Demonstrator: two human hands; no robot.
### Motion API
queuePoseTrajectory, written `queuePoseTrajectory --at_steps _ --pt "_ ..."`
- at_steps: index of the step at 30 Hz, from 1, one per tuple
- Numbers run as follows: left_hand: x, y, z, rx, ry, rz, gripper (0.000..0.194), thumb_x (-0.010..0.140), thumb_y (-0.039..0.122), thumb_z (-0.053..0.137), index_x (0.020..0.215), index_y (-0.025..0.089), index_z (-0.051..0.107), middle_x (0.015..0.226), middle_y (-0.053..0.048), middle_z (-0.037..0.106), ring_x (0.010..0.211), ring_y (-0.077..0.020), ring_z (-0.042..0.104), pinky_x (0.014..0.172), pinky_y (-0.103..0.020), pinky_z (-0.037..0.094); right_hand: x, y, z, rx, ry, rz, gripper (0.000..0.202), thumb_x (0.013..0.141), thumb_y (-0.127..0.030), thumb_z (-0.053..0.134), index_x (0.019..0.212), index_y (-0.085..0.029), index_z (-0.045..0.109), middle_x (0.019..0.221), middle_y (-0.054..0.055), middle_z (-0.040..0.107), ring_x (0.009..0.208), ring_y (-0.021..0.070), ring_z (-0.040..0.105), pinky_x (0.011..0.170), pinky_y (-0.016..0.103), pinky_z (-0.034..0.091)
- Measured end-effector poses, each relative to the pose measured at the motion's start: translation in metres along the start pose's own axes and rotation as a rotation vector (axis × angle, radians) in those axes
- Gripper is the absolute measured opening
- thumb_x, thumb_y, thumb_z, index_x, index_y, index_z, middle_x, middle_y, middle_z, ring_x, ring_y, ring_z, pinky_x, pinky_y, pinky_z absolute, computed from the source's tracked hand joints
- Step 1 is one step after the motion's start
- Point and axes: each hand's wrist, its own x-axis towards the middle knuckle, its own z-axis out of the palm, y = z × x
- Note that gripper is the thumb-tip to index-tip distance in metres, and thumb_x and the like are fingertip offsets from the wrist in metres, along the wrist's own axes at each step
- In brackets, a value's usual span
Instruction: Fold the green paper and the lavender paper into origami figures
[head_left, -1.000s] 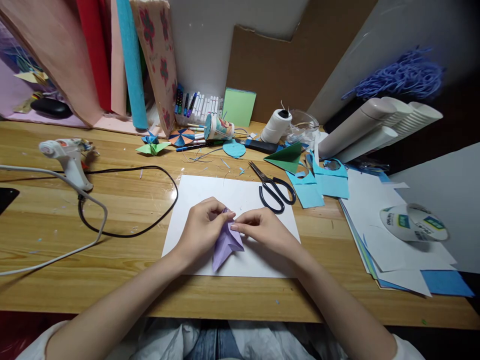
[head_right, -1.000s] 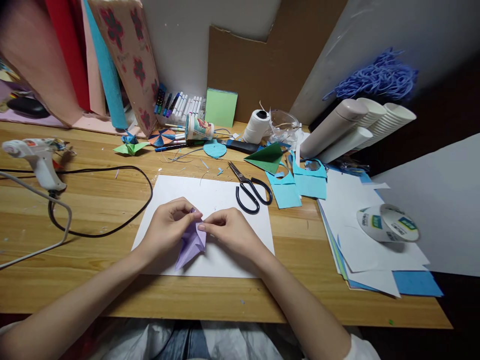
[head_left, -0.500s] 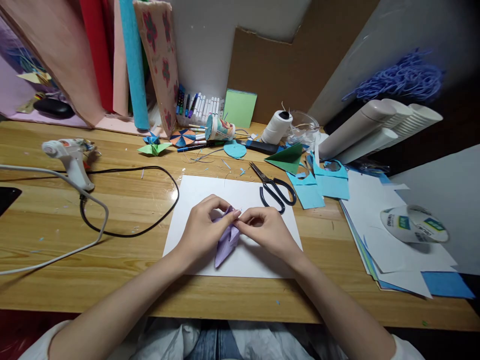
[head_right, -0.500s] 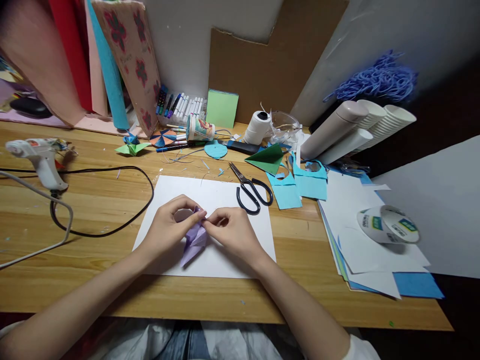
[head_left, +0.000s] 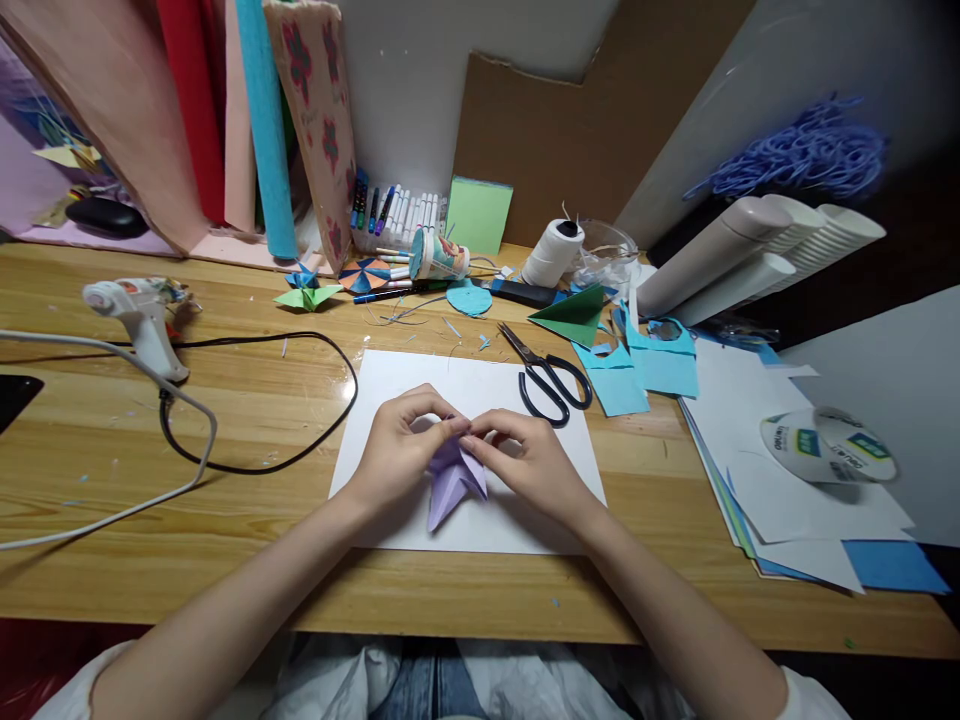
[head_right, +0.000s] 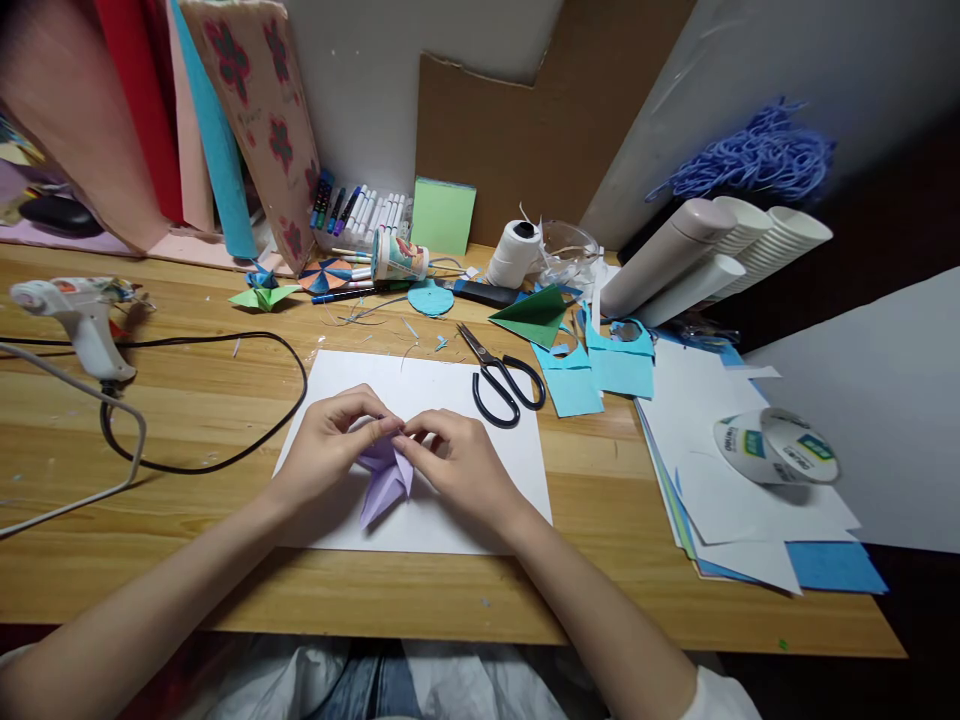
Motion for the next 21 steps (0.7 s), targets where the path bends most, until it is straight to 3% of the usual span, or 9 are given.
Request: queuePoseTrajectory --at_steps 6,10,15,21 --pt "-0.0017 0.0016 0.0034 0.006 0.023 -0.008 0.011 0.077 0.026 0.062 0.073 0.016 0.066 0.077 -0.003 0.063 0.076 -0.0151 0.059 0.069 -0.024 0.043 -0.0008 -0.0029 -0.0004 -0.003 0.09 -0.009 0.013 0.082 -0.024 0.057 0.079 -0.017 0.067 0.074 0.003 0.066 0.066 0.0131 0.057 0.058 0.023 0.043" --pt "-0.005 0.0029 0.0052 0.094 0.092 0.102 0.01 0.078 0.024 0.061 0.079 0.017 0.068 0.082 -0.004 0.064 0.08 -0.0153 0.059 0.073 -0.024 0.044 -0.002 -0.0031 0.0009 -0.042 0.15 -0.039 0.013 0.081 -0.022 0.057 0.071 -0.016 0.064 0.067 0.002 0.063 0.06 0.0118 0.053 0.056 0.023 0.041" --pt "-0.0071 0.001 0.0059 0.163 0.087 0.192 0.017 0.083 0.014 0.052 0.078 0.016 0.068 0.078 -0.003 0.063 0.077 -0.0143 0.058 0.07 -0.025 0.043 -0.0032 -0.0027 0.0041 -0.076 0.14 -0.054 0.013 0.081 -0.021 0.056 0.071 -0.016 0.063 0.067 0.002 0.062 0.062 0.0122 0.052 0.056 0.023 0.04" --pt "-0.0068 -0.0004 0.0047 0.15 0.082 0.197 0.019 0.083 0.011 0.05 0.076 0.015 0.067 0.075 -0.003 0.062 0.074 -0.0135 0.057 0.068 -0.024 0.043 -0.0009 -0.0022 0.0031 -0.035 0.066 -0.007 0.014 0.082 -0.026 0.056 0.075 -0.017 0.063 0.071 0.001 0.062 0.065 0.0128 0.054 0.058 0.024 0.041"
